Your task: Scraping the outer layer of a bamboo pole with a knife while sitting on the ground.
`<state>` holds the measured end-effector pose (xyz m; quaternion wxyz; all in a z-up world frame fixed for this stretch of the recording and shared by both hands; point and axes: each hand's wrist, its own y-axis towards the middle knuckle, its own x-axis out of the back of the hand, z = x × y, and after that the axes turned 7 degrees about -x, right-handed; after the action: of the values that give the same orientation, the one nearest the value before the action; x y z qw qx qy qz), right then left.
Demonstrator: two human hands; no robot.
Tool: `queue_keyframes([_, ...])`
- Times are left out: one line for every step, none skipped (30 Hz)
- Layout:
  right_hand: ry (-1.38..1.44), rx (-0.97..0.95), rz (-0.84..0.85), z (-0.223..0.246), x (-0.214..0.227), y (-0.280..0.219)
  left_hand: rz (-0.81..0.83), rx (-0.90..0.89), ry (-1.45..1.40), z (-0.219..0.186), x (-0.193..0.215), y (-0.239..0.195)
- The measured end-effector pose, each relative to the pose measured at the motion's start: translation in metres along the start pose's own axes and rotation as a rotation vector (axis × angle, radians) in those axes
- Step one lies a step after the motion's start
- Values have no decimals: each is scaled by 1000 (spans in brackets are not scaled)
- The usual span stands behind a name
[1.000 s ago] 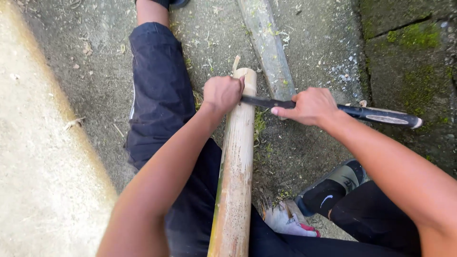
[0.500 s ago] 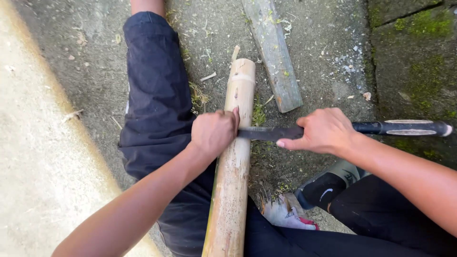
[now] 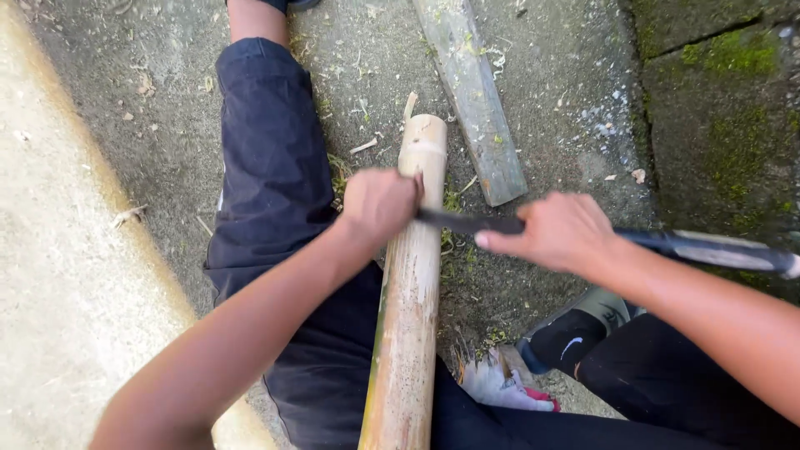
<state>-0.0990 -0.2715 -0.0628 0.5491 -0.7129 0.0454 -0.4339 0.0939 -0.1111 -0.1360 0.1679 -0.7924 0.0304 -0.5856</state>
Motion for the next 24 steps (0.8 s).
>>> queue_keyframes([15, 15, 30, 1, 0, -21, -7, -27, -12, -12, 8, -20])
queue_keyframes([17, 17, 37, 0, -10, -30, 0, -27, -14, -20, 15, -35])
queue_keyframes([20, 45, 33, -4, -19, -39, -28, -34, -57, -29, 23, -50])
queue_keyframes([22, 72, 29, -7, -28, -49, -57, -41, -99, -39, 32, -66])
queue_keyframes([25, 70, 33, -7, -32, -48, -54, -45, -101, -39, 31, -68])
queue_keyframes([34, 99, 11, -8, -35, -47, -119, -74, -69, -40, 31, -72])
queue_keyframes([43, 128, -13, -9, -39, -46, -186, -104, -36, -40, 31, -75])
queue_keyframes([46, 126, -10, -11, -44, -39, -184, -107, -37, -39, 27, -72])
queue_keyframes([12, 119, 10, -13, -47, -30, -213, -111, -51, -37, 23, -70])
queue_keyframes([-23, 113, 30, -15, -51, -21, -242, -116, -64, -34, 20, -67])
queue_keyframes([-19, 118, 39, -13, -50, -17, -232, -113, -65, -29, 12, -62])
queue_keyframes([-27, 102, 41, -11, -49, -14, -257, -113, -28, -24, 6, -57])
queue_keyframes([-36, 77, 24, -11, -43, -7, -299, -122, 17, -17, 0, -45])
queue_keyframes([-33, 72, 13, -11, -36, 5, -307, -129, 23, -7, -3, -29])
queue_keyframes([1, 56, -19, -11, -31, 13, -253, -125, 32, -2, -9, -16])
queue_keyframes([34, 41, -51, -12, -26, 21, -198, -121, 41, 3, -15, -4])
queue_keyframes([31, 38, -58, -14, -26, 32, -206, -123, 42, 10, -22, 12])
queue_keyframes([48, 37, -93, -16, -26, 43, -203, -67, 24, 16, -28, 27])
queue_keyframes([66, 39, -130, -17, -26, 55, -201, -10, 10, 24, -34, 41])
queue_keyframes([63, 40, -139, -15, -22, 51, -209, -8, 14, 23, -28, 40])
queue_keyframes([60, 40, -130, -14, -21, 46, -143, -49, 38, 22, -24, 37])
queue_keyframes([56, 39, -121, -12, -20, 42, -76, -90, 61, 21, -20, 34])
queue_keyframes([56, 43, -117, -6, -15, 20, -72, -87, 60, 11, -11, 12])
queue_keyframes([48, 32, -25, 0, -10, -2, -92, -86, 28, 1, -2, -10])
